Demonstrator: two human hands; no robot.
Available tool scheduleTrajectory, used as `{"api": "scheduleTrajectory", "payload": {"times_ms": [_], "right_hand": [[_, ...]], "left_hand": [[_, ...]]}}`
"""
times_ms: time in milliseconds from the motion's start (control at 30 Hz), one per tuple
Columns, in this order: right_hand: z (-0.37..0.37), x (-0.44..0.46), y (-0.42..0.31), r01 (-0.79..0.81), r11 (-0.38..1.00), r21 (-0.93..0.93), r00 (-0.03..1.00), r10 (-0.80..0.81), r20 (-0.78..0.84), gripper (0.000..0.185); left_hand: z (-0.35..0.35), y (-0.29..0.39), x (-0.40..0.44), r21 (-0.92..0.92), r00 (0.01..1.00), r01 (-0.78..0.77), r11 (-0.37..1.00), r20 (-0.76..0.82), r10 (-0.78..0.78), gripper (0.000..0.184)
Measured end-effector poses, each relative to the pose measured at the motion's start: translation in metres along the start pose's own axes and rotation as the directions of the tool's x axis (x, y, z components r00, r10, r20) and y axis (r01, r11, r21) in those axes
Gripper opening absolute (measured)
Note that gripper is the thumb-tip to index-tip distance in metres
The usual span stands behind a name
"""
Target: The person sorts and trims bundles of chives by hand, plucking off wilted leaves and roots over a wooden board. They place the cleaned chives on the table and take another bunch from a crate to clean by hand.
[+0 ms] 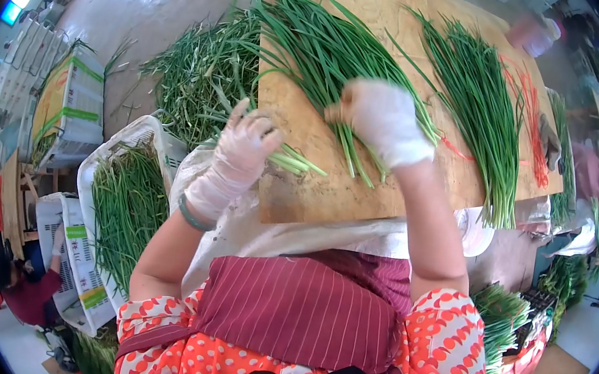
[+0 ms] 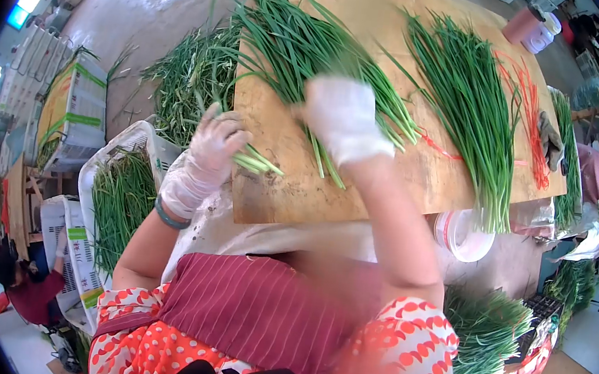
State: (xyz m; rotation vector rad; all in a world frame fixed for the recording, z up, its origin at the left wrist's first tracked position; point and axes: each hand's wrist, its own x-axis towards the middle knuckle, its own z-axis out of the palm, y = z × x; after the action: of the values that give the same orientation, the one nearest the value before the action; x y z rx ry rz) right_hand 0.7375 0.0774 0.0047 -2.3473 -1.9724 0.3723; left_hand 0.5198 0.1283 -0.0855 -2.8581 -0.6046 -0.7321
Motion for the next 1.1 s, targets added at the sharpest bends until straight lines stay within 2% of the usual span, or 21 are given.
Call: {"api": "scheduleTrajectory", "payload": {"times_ms": [33, 100, 167, 200, 267, 300, 400, 433, 467, 533, 567, 600, 667, 733, 833, 900, 933, 1000, 1033, 1067, 1100], "right_hand": [[0.021, -0.010, 0.003, -0.004, 1.000, -0.013, 0.998, 0.003, -0.055, 0.032], [0.060, -0.022, 0.016, -0.014, 1.000, -0.025, 0.994, 0.011, -0.106, 0.031], [0.076, -0.026, 0.024, -0.054, 0.993, 0.106, 0.975, 0.075, -0.209, 0.028], [0.078, -0.027, 0.029, -0.055, 0.993, 0.100, 0.975, 0.075, -0.209, 0.028], [0.075, -0.027, 0.038, -0.122, 0.911, 0.395, 0.979, 0.176, -0.105, 0.024], [0.075, -0.026, 0.042, -0.108, 0.872, 0.477, 0.974, 0.190, -0.127, 0.015], [0.070, -0.030, 0.046, -0.158, 0.825, 0.543, 0.931, 0.307, -0.196, 0.014], [0.078, -0.026, 0.047, -0.061, 0.839, 0.540, 0.891, 0.289, -0.349, 0.013], [0.081, -0.027, 0.049, -0.066, 0.840, 0.539, 0.890, 0.295, -0.349, 0.013], [0.083, -0.029, 0.040, 0.093, 0.977, 0.194, 0.793, 0.045, -0.608, 0.015], [0.078, -0.034, 0.032, 0.088, 0.994, 0.067, 0.834, -0.036, -0.550, 0.021], [0.080, -0.034, 0.028, 0.087, 0.994, 0.072, 0.835, -0.033, -0.549, 0.021], [0.082, -0.033, 0.021, -0.051, 0.995, -0.081, 0.948, 0.023, -0.317, 0.018], [0.090, -0.031, 0.023, -0.046, 0.993, -0.106, 0.937, 0.006, -0.351, 0.019], [0.095, -0.032, 0.029, -0.076, 0.997, -0.001, 0.945, 0.072, -0.320, 0.021], [0.094, -0.033, 0.036, -0.012, 0.984, 0.180, 0.925, 0.079, -0.370, 0.024], [0.089, -0.034, 0.035, -0.012, 0.984, 0.180, 0.925, 0.079, -0.370, 0.024], [0.070, -0.037, 0.031, -0.054, 0.885, 0.462, 0.857, 0.278, -0.433, 0.024], [0.065, -0.038, 0.031, -0.019, 0.911, 0.412, 0.817, 0.252, -0.519, 0.020], [0.059, -0.039, 0.030, -0.020, 0.911, 0.413, 0.817, 0.253, -0.518, 0.020], [0.052, -0.039, 0.030, 0.031, 0.813, 0.581, 0.849, 0.286, -0.445, 0.018]], "left_hand": [[-0.001, -0.009, -0.002, -0.035, 0.998, 0.002, 0.999, -0.060, -0.004, 0.034], [-0.012, -0.017, 0.002, -0.018, 0.997, -0.023, 1.000, -0.077, 0.021, 0.032], [-0.022, -0.020, 0.010, 0.008, 0.990, -0.108, 0.994, -0.092, 0.108, 0.028], [-0.028, -0.018, 0.014, 0.004, 0.990, -0.106, 0.994, -0.097, 0.106, 0.028], [-0.037, -0.012, 0.020, -0.022, 0.967, -0.239, 0.971, 0.085, 0.240, 0.026], [-0.034, -0.011, 0.019, 0.030, 0.956, -0.286, 0.958, 0.069, 0.284, 0.025], [-0.038, -0.005, 0.016, 0.114, 0.941, -0.322, 0.940, 0.147, 0.305, 0.024], [-0.039, -0.004, 0.016, 0.129, 0.937, -0.331, 0.935, 0.163, 0.310, 0.025], [-0.037, -0.003, 0.014, 0.125, 0.936, -0.335, 0.934, 0.161, 0.314, 0.025], [-0.032, -0.002, 0.010, 0.093, 0.924, -0.336, 0.937, 0.224, 0.309, 0.024], [-0.029, -0.001, 0.009, 0.091, 0.923, -0.337, 0.937, 0.228, 0.310, 0.024], [-0.026, 0.000, 0.008, 0.045, 0.917, -0.339, 0.940, 0.238, 0.320, 0.024], [-0.027, 0.004, 0.009, 0.004, 0.909, -0.342, 0.940, 0.252, 0.330, 0.023], [-0.030, 0.011, 0.009, 0.011, 0.903, -0.332, 0.943, 0.292, 0.314, 0.023], [-0.026, 0.011, 0.006, 0.008, 0.891, -0.367, 0.930, 0.290, 0.349, 0.026], [-0.021, 0.012, 0.007, -0.006, 0.885, -0.372, 0.928, 0.298, 0.357, 0.029], [-0.019, 0.012, 0.008, -0.020, 0.880, -0.375, 0.927, 0.308, 0.362, 0.031], [-0.017, 0.014, 0.013, -0.027, 0.878, -0.389, 0.921, 0.290, 0.380, 0.033], [-0.016, 0.015, 0.015, -0.034, 0.876, -0.403, 0.914, 0.274, 0.397, 0.035], [-0.013, 0.016, 0.018, -0.035, 0.876, -0.404, 0.914, 0.274, 0.398, 0.035], [-0.009, 0.017, 0.021, -0.031, 0.873, -0.432, 0.901, 0.236, 0.427, 0.038]]}}
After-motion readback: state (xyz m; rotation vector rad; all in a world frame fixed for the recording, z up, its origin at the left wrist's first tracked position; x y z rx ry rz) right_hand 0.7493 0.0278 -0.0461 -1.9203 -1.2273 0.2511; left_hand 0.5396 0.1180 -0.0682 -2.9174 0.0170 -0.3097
